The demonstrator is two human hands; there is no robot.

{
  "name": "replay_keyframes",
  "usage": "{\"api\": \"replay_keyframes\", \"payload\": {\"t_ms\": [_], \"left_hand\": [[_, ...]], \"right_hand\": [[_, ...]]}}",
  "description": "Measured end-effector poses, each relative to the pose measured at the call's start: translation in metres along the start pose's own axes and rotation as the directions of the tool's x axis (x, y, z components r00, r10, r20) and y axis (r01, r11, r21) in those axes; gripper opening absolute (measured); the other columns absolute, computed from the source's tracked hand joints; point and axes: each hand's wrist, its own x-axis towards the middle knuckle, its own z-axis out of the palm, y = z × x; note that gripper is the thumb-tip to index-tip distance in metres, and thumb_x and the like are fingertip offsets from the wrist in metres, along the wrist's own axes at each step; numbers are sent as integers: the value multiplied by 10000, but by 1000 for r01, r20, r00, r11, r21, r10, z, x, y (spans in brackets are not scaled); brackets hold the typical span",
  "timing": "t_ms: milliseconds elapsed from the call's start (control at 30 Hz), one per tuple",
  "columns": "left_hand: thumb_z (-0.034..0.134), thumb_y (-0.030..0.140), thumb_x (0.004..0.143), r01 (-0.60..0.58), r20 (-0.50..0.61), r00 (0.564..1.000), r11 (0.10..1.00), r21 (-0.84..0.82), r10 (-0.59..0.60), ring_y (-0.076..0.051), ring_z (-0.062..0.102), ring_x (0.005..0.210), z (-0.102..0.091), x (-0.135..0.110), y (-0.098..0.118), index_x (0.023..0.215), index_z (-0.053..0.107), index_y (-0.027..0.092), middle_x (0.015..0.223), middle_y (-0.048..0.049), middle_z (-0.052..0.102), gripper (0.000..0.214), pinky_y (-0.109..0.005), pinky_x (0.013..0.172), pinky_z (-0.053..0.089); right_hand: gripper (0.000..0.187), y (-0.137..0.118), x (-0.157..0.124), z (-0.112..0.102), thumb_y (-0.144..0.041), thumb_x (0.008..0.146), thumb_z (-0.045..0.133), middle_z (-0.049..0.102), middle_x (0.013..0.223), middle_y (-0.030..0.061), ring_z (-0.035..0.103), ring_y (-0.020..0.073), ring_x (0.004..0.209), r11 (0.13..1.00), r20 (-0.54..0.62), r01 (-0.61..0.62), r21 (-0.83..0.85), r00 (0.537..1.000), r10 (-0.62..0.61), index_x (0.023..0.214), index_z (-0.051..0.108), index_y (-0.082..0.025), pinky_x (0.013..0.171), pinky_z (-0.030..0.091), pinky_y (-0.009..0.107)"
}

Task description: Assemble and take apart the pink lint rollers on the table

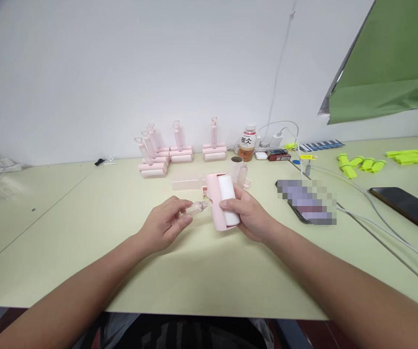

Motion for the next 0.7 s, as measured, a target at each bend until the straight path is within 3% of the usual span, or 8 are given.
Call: {"api": "replay_keyframes", "payload": {"t_ms": [500, 700], "left_hand": [[495, 409, 955, -14, 15, 1000, 998, 67, 13, -142, 605, 731, 1, 1, 1, 1178, 603, 197, 968, -57, 643, 326, -266, 651, 477], [509, 424, 945, 15, 55, 998, 990, 142, -24, -133, 609, 680, 0, 2, 1, 1184, 626, 226, 978, -50, 655, 332, -262, 623, 473]], "right_hand": [[597, 6, 0, 1, -296, 630, 754, 630, 916, 24, 542, 176, 717, 998, 12, -26, -52, 1000, 26, 1178, 530, -220, 562, 405, 259], [629, 8, 1, 0, -327, 662, 721, 627, 981, 36, 567, 220, 823, 979, -34, -15, -205, 999, 8, 1239, 493, -226, 631, 440, 295]]}}
